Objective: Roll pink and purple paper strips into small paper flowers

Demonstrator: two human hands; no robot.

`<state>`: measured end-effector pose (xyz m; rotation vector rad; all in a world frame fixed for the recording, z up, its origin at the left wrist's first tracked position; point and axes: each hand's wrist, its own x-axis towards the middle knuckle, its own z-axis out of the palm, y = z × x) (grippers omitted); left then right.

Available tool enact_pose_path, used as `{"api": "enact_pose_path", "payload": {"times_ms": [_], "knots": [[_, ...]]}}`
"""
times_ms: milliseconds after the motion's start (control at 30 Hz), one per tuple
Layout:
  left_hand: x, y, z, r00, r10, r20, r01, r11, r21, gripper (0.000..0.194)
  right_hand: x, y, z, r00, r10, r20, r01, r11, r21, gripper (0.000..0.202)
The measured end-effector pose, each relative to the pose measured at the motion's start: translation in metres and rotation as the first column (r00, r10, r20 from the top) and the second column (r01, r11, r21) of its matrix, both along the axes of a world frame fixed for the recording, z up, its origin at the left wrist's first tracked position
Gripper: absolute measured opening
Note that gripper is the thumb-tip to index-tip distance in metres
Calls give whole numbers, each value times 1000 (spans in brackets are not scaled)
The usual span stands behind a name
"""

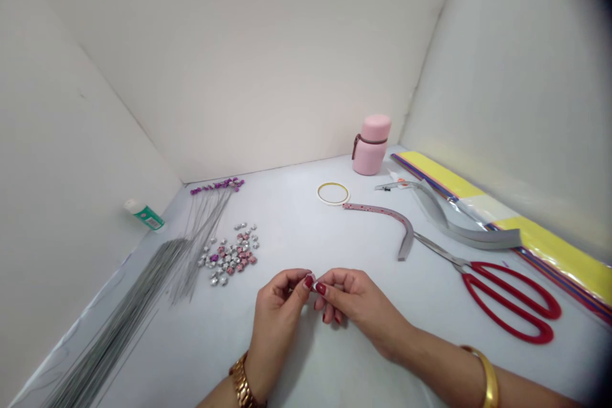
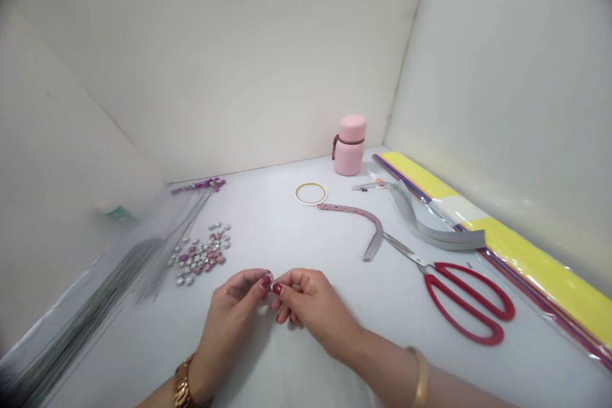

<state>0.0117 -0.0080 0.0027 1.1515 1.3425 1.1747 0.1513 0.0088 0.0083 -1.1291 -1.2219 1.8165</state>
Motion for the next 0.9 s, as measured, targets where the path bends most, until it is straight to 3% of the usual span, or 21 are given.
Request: {"api": "enact_pose_path", "payload": {"times_ms": [167,300,400,733,900], "knots": [[-1,-4,-1,981,34,-192,-5,989,149,11,-1,-1,2,999,-5,-38,4,1000,-23,30],[-2,-7,1,948,8,-317,93,949,302,13,0,-1,3,995,-20,-98,16,999,-45,32],[-2,-7,2,936,-39,-349,163,929,333,17,1,0,3,992,-55,-113,48,997,-57,33],[2,-3,5,996,-71,-62,78,990,115,14,1,1,2,994,-52,-98,51,999,-13,29],[2,-1,5,999,-14,31,14,1000,7,15,1,0,-1,999,-33,-5,33,999,25,24]]}}
